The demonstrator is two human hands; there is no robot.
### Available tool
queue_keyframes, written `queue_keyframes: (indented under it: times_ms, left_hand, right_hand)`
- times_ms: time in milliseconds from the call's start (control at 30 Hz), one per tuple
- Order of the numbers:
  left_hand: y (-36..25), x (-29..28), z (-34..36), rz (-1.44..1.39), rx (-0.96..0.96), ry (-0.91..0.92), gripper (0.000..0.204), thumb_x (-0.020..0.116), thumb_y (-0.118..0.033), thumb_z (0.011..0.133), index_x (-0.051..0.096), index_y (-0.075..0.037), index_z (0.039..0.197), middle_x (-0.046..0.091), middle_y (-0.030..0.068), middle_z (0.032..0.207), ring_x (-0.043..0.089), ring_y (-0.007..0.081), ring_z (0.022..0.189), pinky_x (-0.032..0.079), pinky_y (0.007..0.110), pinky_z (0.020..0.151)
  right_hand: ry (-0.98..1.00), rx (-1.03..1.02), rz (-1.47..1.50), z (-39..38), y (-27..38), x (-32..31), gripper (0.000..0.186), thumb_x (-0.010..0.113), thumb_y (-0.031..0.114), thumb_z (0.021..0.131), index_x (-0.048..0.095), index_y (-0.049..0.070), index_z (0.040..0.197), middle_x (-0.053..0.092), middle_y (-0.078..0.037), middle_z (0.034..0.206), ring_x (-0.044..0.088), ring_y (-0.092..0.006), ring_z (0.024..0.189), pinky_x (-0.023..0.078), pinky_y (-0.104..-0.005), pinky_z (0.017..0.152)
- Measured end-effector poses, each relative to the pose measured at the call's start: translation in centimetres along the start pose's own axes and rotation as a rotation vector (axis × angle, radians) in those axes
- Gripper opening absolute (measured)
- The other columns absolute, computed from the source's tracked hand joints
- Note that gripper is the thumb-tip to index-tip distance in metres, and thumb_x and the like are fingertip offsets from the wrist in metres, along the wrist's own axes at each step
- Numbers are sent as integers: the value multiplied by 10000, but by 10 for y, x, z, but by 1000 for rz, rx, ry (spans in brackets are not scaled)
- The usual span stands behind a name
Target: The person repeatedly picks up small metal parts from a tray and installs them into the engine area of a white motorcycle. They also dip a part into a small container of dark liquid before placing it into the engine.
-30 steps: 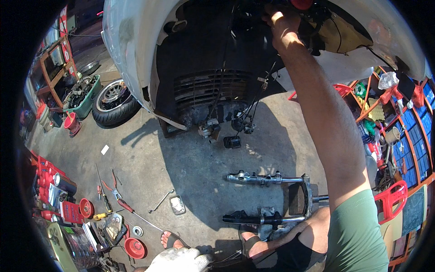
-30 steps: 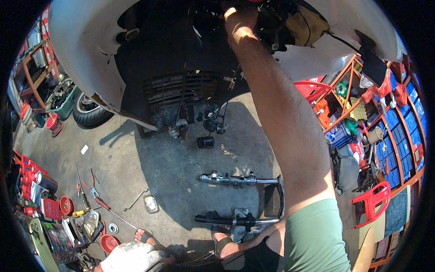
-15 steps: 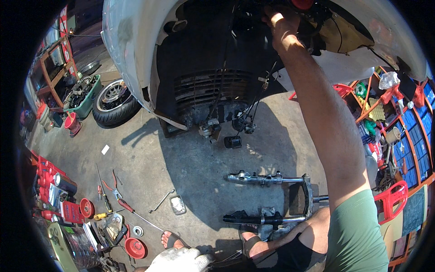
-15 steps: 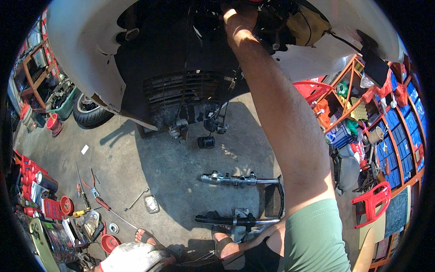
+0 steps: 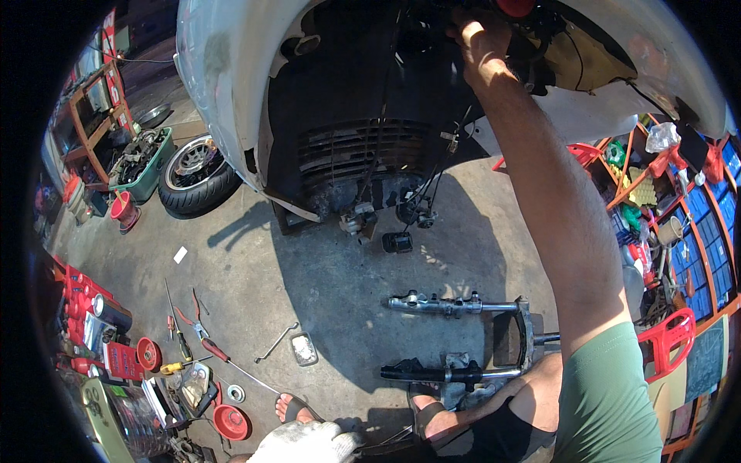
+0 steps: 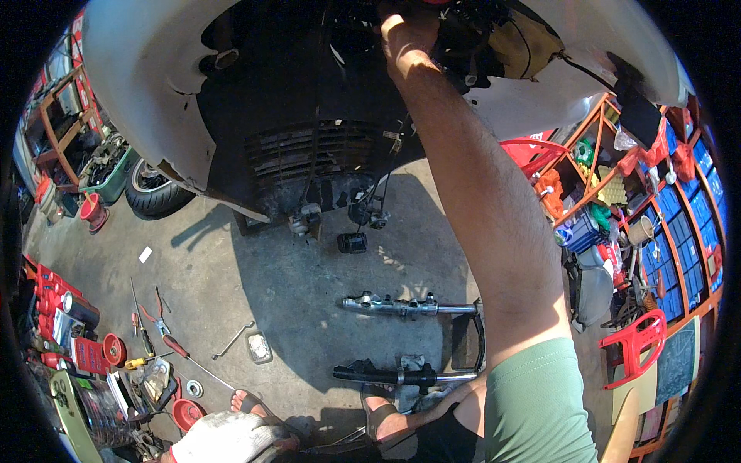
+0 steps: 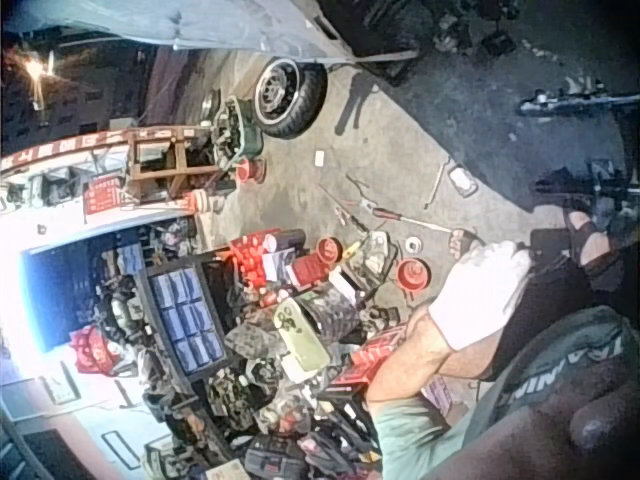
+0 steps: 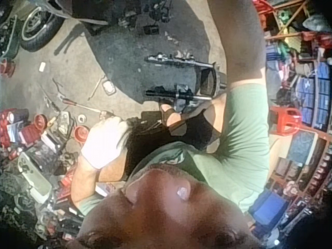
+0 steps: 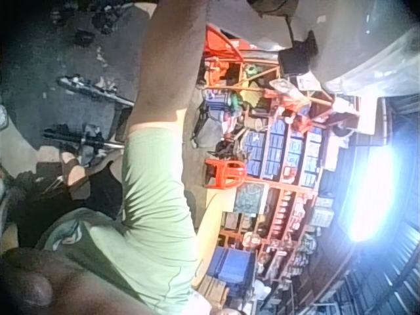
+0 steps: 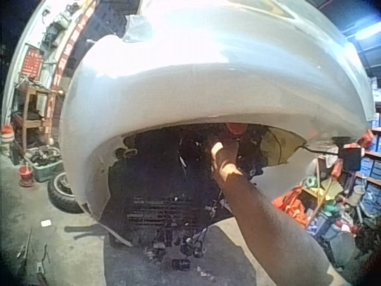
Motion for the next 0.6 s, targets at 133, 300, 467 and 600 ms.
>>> queue_keyframes:
  times_ms: [133,300,467,600]
  left_hand:
    - [0,-1,1,-3,8,-1,83,650,-154,909,611,-94,952,555,104,842,610,302,806,505,412,723]
    - [-1,-1,-2,-2,-14,-20,96,662,-157,908,619,-93,966,565,107,854,614,306,813,509,413,730]
    - [0,-2,-1,-6,-11,-1,99,661,-161,915,622,-92,974,566,109,855,614,309,813,510,416,730]
    - [0,-1,-1,-5,-8,-2,101,659,-165,919,623,-91,976,566,111,857,613,310,813,510,419,731]
  right_hand:
    - [-35,-34,47,11,-5,-4,227,640,252,970,690,49,880,659,-23,722,579,-161,611,433,-351,556]
    - [-7,-282,-563,11,15,10,244,594,250,974,688,60,853,695,-56,726,644,-191,626,491,-388,573]
    - [-25,-529,-1041,36,1,18,261,544,251,986,711,96,859,730,-66,773,696,-208,675,522,-423,598]
    - [-75,-542,-820,40,-10,16,205,581,234,955,720,106,878,745,-72,810,728,-227,738,533,-418,622]
Point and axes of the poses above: each hand's wrist, its own z-axis towards the middle knuckle, its own x-axis out of the palm, y = z × x, the point moved 6 cm from there along z, towards the middle knuckle
